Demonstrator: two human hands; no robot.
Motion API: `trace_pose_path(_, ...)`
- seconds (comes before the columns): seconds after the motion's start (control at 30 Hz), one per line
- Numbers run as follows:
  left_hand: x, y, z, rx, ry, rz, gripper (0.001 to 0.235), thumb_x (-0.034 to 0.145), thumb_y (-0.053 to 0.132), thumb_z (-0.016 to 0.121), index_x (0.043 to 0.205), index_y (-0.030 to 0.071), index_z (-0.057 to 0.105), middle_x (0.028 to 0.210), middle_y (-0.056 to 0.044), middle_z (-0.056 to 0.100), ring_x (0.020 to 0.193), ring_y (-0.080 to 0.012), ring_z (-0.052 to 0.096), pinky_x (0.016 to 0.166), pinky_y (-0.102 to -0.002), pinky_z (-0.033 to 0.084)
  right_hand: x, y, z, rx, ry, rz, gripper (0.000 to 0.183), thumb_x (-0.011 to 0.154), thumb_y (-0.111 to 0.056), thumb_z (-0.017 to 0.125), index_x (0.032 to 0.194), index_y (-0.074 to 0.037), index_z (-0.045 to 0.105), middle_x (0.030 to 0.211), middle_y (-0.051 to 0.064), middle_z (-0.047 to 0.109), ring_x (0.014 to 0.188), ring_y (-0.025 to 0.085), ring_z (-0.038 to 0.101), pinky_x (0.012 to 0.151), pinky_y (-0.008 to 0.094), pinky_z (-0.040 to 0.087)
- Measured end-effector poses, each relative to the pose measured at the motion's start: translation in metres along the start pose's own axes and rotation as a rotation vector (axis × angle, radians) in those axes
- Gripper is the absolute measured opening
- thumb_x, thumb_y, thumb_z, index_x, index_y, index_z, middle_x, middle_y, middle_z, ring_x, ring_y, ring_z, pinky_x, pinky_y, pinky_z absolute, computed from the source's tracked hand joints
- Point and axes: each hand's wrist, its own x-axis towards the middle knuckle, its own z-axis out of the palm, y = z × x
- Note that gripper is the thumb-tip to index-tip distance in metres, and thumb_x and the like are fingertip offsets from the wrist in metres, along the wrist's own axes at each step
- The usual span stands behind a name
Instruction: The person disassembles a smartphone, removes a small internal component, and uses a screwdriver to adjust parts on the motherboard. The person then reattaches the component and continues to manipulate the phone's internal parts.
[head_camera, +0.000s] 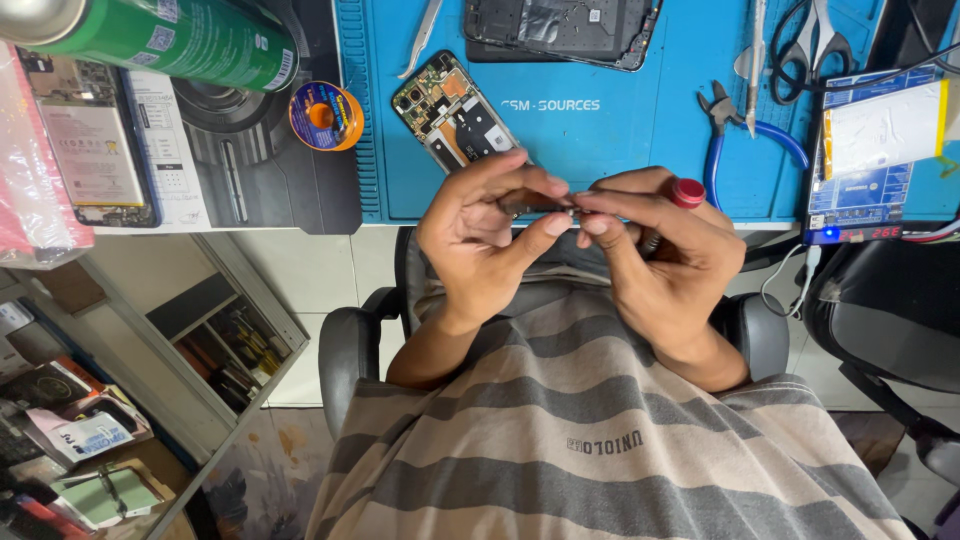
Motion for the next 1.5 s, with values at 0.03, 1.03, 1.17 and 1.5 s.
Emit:
trace_pose_path(0.03,0.002,0.001,-0.002,0.003,-0.016,-0.006,0.056,0.095,-0.014,0.078,0.144,-0.002,0.054,0.11,-0.017,0.072,0.105,-0.0203,0.072,0.095,-0.031,0.062,0.0,0.0,0.0,-0.017,-0.005,-0.004,0.009,0.103,0.007,0.073,0.111,0.006,0.073,0.105,0.015,0.072,0.076,0.011,0.07,0.062,0.017,0.049)
trace_pose_path(1.03,0.011,0.004,-0.043,0.374,0.033,-0.142,0.02,0.094,-0.004,0.082,0.112,-0.003,0.073,0.103,-0.01,0.073,0.088,-0.0127,0.069,0.079,-0.023,0.056,0.019,0.06,0.017,0.291,-0.248,0.181,0.013,0.103,0.003,0.069,0.115,0.006,0.072,0.108,0.017,0.074,0.089,0.019,0.072,0.081,0.028,0.06)
trace_pose_path(1.17,0.024,0.015,-0.047,0.685,-0.163,-0.023,0.04,0.083,0.009,0.09,0.119,0.005,0.074,0.118,-0.006,0.072,0.097,-0.015,0.066,0.091,-0.032,0.056,0.017,0.067,0.014,0.243,-0.163,0.132,0.007,0.102,0.005,0.071,0.109,0.007,0.072,0.103,0.016,0.073,0.091,0.018,0.071,0.081,0.028,0.059)
trace_pose_path(1.5,0.072,0.062,-0.076,1.436,-0.793,0.047,0.098,0.083,0.003,0.08,0.165,0.012,0.028,0.16,-0.011,0.05,0.152,-0.036,0.035,0.122,-0.052,0.031,0.019,0.08,-0.023,0.395,-0.035,0.374,0.008,0.104,-0.001,0.069,0.098,0.004,0.066,0.107,0.016,0.071,0.063,0.01,0.058,0.044,0.019,0.033)
